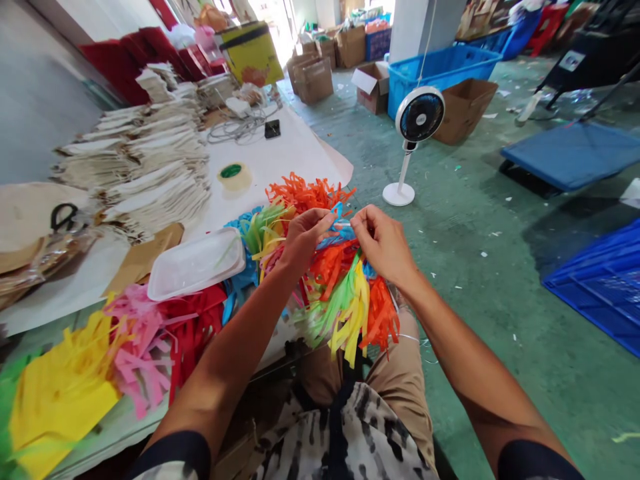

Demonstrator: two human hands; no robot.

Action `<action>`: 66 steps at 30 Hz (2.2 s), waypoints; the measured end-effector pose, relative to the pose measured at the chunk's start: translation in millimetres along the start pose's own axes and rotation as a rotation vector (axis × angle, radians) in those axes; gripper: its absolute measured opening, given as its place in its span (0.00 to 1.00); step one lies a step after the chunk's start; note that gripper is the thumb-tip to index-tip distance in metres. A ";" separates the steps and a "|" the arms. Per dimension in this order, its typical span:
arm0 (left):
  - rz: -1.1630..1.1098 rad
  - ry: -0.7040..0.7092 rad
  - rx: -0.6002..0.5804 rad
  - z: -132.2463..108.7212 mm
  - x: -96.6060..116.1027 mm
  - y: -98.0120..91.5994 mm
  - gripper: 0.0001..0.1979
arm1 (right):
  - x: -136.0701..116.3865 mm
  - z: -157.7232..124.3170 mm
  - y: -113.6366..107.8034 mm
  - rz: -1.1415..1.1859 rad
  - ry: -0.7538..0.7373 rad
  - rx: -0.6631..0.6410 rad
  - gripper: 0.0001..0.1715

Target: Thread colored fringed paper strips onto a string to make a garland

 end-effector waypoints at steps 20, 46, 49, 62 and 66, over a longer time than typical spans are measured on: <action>0.024 0.018 -0.030 -3.7 -10.3 14.4 0.21 | 1.5 -2.3 -5.4 -0.037 0.038 0.207 0.15; 0.749 0.439 -0.074 -11.7 35.2 39.4 0.14 | 22.8 1.5 -14.3 0.531 0.227 0.087 0.18; 0.699 0.450 -0.173 -20.9 16.9 45.7 0.10 | 20.6 -0.3 -22.8 0.603 0.216 0.141 0.16; 0.848 0.548 0.055 -68.3 77.8 -66.9 0.07 | 32.7 -3.2 -30.8 0.532 0.248 0.214 0.10; 1.152 0.581 -0.262 -99.0 71.6 -71.6 0.11 | 33.5 -1.8 -26.0 0.530 0.251 0.180 0.09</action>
Point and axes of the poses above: each hand's wrist, its own z-axis towards the middle knuckle, its own y-axis out of the palm, x = y × z, the point moved 8 cm from there along z, towards the middle knuckle
